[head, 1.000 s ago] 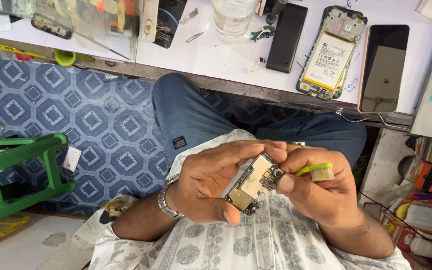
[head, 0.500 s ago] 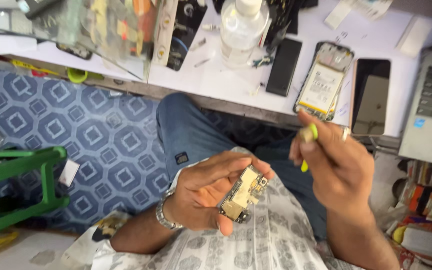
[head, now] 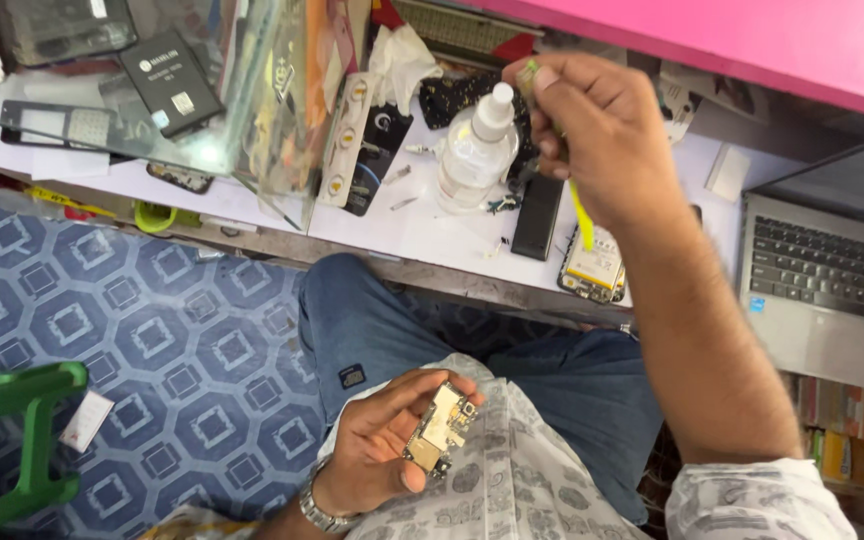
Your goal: The person sits on the floor holding a disassembled phone motherboard and scrubs it with a toothbrush, dipping the brush in liquid from a bottle partway through. They then wipe the board with a tissue and reach toward a laptop on the desk.
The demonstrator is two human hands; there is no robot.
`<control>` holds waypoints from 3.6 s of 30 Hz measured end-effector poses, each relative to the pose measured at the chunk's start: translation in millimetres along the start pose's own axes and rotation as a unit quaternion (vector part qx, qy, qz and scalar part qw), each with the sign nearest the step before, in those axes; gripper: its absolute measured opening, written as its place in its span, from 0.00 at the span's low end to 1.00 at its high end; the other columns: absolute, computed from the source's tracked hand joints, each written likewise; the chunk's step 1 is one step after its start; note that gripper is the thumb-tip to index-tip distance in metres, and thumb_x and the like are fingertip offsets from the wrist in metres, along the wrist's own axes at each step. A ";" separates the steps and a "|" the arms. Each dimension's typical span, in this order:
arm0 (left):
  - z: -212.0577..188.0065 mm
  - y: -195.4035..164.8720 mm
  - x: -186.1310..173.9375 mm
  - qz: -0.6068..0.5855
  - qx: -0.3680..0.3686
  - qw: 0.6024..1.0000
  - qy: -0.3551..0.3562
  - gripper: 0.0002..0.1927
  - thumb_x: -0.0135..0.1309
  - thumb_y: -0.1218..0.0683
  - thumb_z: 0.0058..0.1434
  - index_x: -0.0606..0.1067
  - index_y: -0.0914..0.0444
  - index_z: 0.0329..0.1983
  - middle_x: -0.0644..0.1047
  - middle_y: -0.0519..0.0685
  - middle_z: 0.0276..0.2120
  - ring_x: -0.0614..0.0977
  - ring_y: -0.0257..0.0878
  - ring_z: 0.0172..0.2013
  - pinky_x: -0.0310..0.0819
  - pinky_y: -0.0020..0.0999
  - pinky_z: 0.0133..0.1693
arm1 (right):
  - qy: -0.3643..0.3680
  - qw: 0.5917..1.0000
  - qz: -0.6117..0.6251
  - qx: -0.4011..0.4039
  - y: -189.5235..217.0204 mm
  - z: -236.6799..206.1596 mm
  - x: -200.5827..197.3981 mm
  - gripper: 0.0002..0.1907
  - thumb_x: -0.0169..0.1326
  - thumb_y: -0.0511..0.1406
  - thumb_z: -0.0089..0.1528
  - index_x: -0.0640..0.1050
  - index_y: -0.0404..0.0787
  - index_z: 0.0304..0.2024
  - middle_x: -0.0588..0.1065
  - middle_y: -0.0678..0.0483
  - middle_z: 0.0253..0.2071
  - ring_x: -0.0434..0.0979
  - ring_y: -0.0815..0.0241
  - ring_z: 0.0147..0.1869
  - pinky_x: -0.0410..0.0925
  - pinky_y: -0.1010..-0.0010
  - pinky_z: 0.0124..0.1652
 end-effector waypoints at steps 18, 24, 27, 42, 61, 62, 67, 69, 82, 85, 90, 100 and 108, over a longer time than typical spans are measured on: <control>21.3 -0.4 -12.2 -0.035 -0.008 0.999 0.017 0.42 0.68 0.47 0.63 0.63 0.69 0.73 0.71 0.63 0.66 0.74 0.55 0.67 0.69 0.53 0.71 | -0.082 0.995 -0.055 0.003 2.9 1.3 23.6 0.16 0.58 0.39 0.68 0.83 0.32 0.51 0.69 0.61 0.23 0.63 0.74 0.24 0.56 0.81 0.22; 12.6 -14.6 -20.4 -0.061 0.021 0.998 0.014 0.44 0.69 0.47 0.62 0.62 0.66 0.75 0.69 0.59 0.68 0.74 0.51 0.66 0.69 0.47 0.69 | -0.134 0.988 -0.050 -0.053 -14.1 -74.5 7.4 0.16 0.50 0.32 0.71 0.76 0.31 0.60 0.71 0.60 0.33 0.70 0.72 0.33 0.66 0.80 0.33; 9.3 -23.7 -23.7 -0.040 0.043 0.998 0.014 0.45 0.70 0.48 0.61 0.63 0.66 0.77 0.70 0.59 0.67 0.76 0.52 0.66 0.72 0.47 0.68 | -0.061 0.977 -0.169 -0.116 -42.2 -128.8 15.6 0.09 0.49 0.25 0.73 0.77 0.28 0.54 0.73 0.54 0.36 0.74 0.68 0.32 0.68 0.79 0.31; 39.5 -10.5 5.4 0.036 0.037 0.993 0.108 0.44 0.68 0.52 0.61 0.62 0.63 0.78 0.65 0.58 0.71 0.71 0.51 0.67 0.74 0.46 0.67 | 0.004 0.937 -0.296 -0.183 -27.9 -220.8 18.1 0.16 0.63 0.23 0.56 0.78 0.29 0.46 0.79 0.46 0.38 0.83 0.62 0.38 0.75 0.74 0.37; 37.8 -10.0 6.8 0.074 0.057 0.993 0.073 0.44 0.69 0.51 0.59 0.60 0.64 0.74 0.65 0.65 0.70 0.74 0.58 0.67 0.79 0.50 0.64 | 0.077 0.903 -0.380 -0.185 0.8 -201.9 31.8 0.13 0.64 0.23 0.53 0.79 0.26 0.41 0.78 0.45 0.32 0.83 0.58 0.35 0.75 0.69 0.33; 37.3 -11.2 6.1 0.084 0.062 0.991 0.079 0.45 0.69 0.51 0.59 0.60 0.64 0.75 0.65 0.65 0.70 0.74 0.57 0.67 0.79 0.50 0.65 | 0.046 0.914 -0.368 -0.165 -0.3 -201.3 29.3 0.12 0.63 0.22 0.54 0.79 0.26 0.41 0.78 0.45 0.32 0.83 0.60 0.35 0.75 0.71 0.33; 36.7 -9.3 6.2 0.157 0.105 0.975 0.114 0.46 0.68 0.48 0.57 0.62 0.64 0.77 0.67 0.63 0.68 0.77 0.54 0.63 0.81 0.48 0.63 | 0.063 0.927 -0.291 -0.228 -8.2 -204.3 27.6 0.09 0.58 0.20 0.55 0.76 0.25 0.38 0.78 0.44 0.33 0.85 0.57 0.39 0.79 0.68 0.36; 35.9 -7.7 7.1 0.143 0.104 0.978 0.113 0.46 0.67 0.49 0.57 0.62 0.63 0.77 0.67 0.63 0.69 0.77 0.55 0.64 0.81 0.48 0.63 | 0.060 0.933 -0.283 -0.216 -13.3 -207.8 24.9 0.09 0.59 0.21 0.55 0.77 0.25 0.39 0.79 0.43 0.34 0.85 0.58 0.39 0.79 0.70 0.35; 35.0 -7.2 9.2 0.103 0.075 0.986 0.108 0.45 0.67 0.49 0.59 0.61 0.63 0.76 0.65 0.65 0.69 0.76 0.57 0.66 0.80 0.48 0.64 | 0.039 0.922 -0.318 -0.217 -23.2 -217.9 17.2 0.13 0.59 0.21 0.54 0.78 0.25 0.43 0.79 0.44 0.35 0.84 0.61 0.38 0.75 0.72 0.35; 36.0 -4.7 11.7 0.088 0.068 0.988 0.105 0.46 0.67 0.49 0.58 0.61 0.62 0.77 0.66 0.65 0.70 0.76 0.56 0.66 0.79 0.47 0.64 | 0.025 0.924 -0.330 -0.194 -20.6 -218.0 14.1 0.13 0.62 0.21 0.54 0.78 0.25 0.42 0.78 0.44 0.33 0.83 0.61 0.36 0.75 0.71 0.33; 35.0 -3.3 15.7 0.083 0.060 0.990 0.097 0.46 0.68 0.50 0.58 0.61 0.62 0.77 0.66 0.64 0.68 0.76 0.56 0.66 0.78 0.47 0.66 | -0.044 0.911 -0.354 -0.206 -22.7 -218.6 11.6 0.10 0.61 0.19 0.55 0.77 0.22 0.39 0.79 0.41 0.34 0.82 0.59 0.34 0.74 0.71 0.31; 32.6 1.2 17.2 0.091 0.080 0.990 0.077 0.46 0.67 0.49 0.57 0.62 0.65 0.76 0.67 0.66 0.68 0.77 0.56 0.64 0.77 0.51 0.65 | 0.028 0.894 -0.357 -0.270 -28.6 -224.4 1.6 0.04 0.58 0.22 0.57 0.78 0.28 0.35 0.80 0.46 0.35 0.82 0.58 0.39 0.78 0.65 0.39; 36.6 2.5 17.8 0.092 0.064 0.990 0.081 0.45 0.68 0.47 0.56 0.61 0.65 0.72 0.67 0.69 0.64 0.76 0.61 0.65 0.75 0.58 0.64 | -0.047 0.929 -0.328 -0.164 -25.2 -222.0 -7.5 0.06 0.57 0.23 0.58 0.77 0.27 0.38 0.79 0.44 0.34 0.84 0.57 0.37 0.77 0.72 0.35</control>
Point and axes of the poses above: each hand's wrist, its own z-axis towards the middle knuckle, its own x-axis out of the palm, y = z × x, the point moved 3 cm from there along z, towards the middle knuckle
